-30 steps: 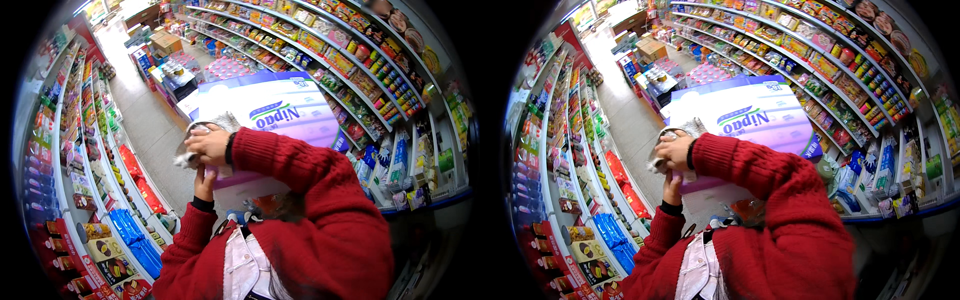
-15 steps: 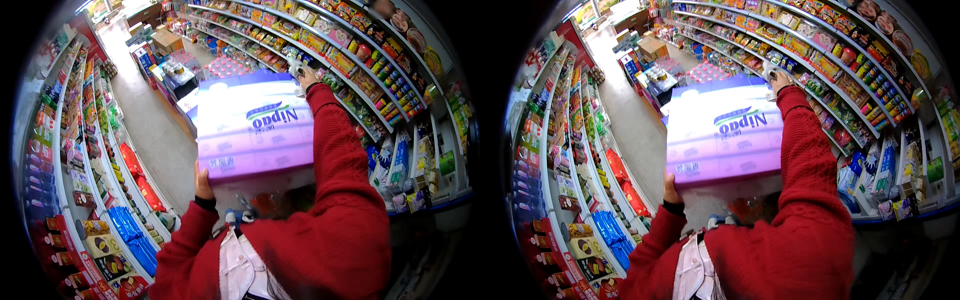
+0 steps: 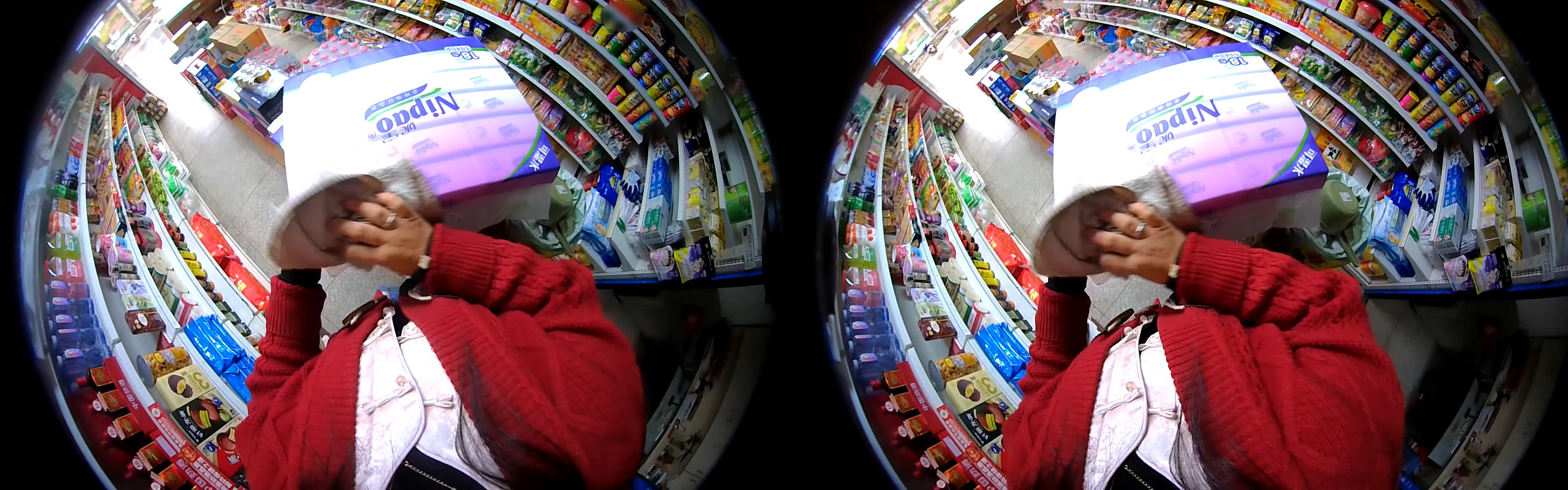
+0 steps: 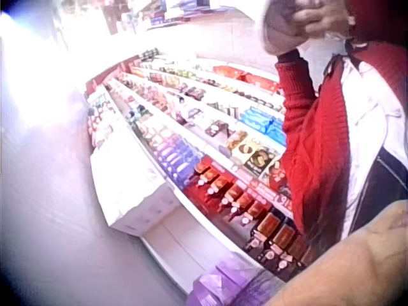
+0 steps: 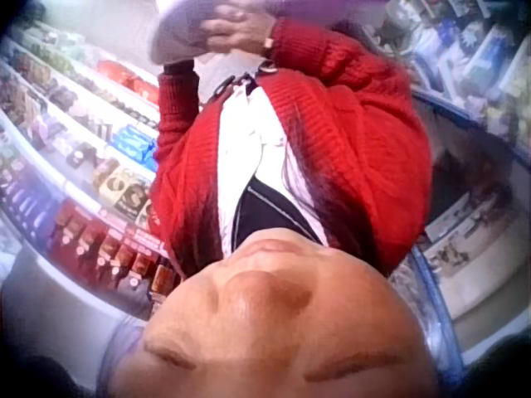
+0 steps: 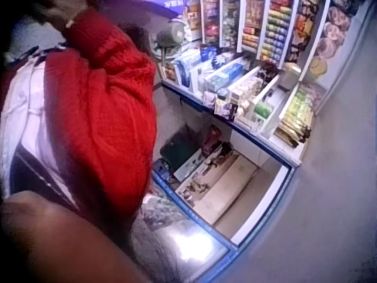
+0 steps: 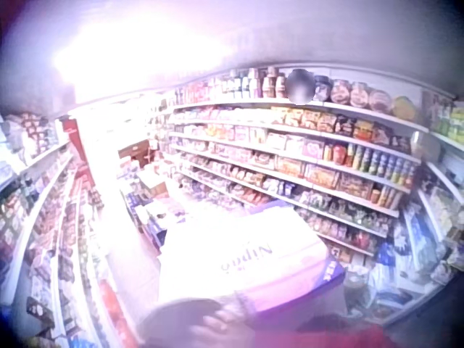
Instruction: The person wipes the surfaces of large purple and white boxes with a cloth in a store aisle. They repeatedly pick up boxes, wipe them, and place them back on the shelf or stack.
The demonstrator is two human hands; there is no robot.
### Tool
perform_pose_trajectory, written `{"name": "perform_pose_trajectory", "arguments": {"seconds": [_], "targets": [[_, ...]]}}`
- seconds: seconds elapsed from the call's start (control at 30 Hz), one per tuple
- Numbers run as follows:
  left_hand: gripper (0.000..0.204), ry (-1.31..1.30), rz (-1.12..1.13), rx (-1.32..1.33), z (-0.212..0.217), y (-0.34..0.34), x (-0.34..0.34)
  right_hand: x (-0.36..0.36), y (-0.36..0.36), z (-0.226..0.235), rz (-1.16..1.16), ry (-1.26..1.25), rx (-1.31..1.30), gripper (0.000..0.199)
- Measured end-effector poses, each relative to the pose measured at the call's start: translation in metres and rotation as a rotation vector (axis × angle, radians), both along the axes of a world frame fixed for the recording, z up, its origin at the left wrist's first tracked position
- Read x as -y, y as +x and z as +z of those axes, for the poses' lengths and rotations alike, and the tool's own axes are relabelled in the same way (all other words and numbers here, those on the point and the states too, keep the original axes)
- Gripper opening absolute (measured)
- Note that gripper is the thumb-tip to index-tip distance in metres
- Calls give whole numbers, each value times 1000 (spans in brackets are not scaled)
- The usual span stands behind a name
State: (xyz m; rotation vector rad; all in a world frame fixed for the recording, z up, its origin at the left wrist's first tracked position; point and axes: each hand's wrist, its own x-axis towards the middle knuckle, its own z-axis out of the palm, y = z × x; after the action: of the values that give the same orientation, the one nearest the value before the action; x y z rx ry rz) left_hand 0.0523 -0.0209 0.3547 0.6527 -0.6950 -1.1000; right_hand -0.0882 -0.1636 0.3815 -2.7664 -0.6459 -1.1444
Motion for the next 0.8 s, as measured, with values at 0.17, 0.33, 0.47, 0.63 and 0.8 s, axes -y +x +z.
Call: {"name": "perform_pose_trajectory", "arguments": {"seconds": [0.17, 0.33, 0.47, 0.63, 0.8], "targets": [[62, 215, 520, 14, -21, -5, -15, 93, -72, -9, -184, -95, 112, 21], [65, 305, 520, 49, -16, -12, -16, 184, -119, -9, -757, -128, 146, 32], [65, 259, 531, 45, -15, -18, -13, 242, -170, -41, -863, 897, 251, 39], [67, 249, 521, -57, -25, -19, -24, 92, -93, 5, -353, 623, 123, 31], [70, 257, 361, 386, -3, -30, -27, -28, -3, -31, 11, 236, 172, 6]]}}
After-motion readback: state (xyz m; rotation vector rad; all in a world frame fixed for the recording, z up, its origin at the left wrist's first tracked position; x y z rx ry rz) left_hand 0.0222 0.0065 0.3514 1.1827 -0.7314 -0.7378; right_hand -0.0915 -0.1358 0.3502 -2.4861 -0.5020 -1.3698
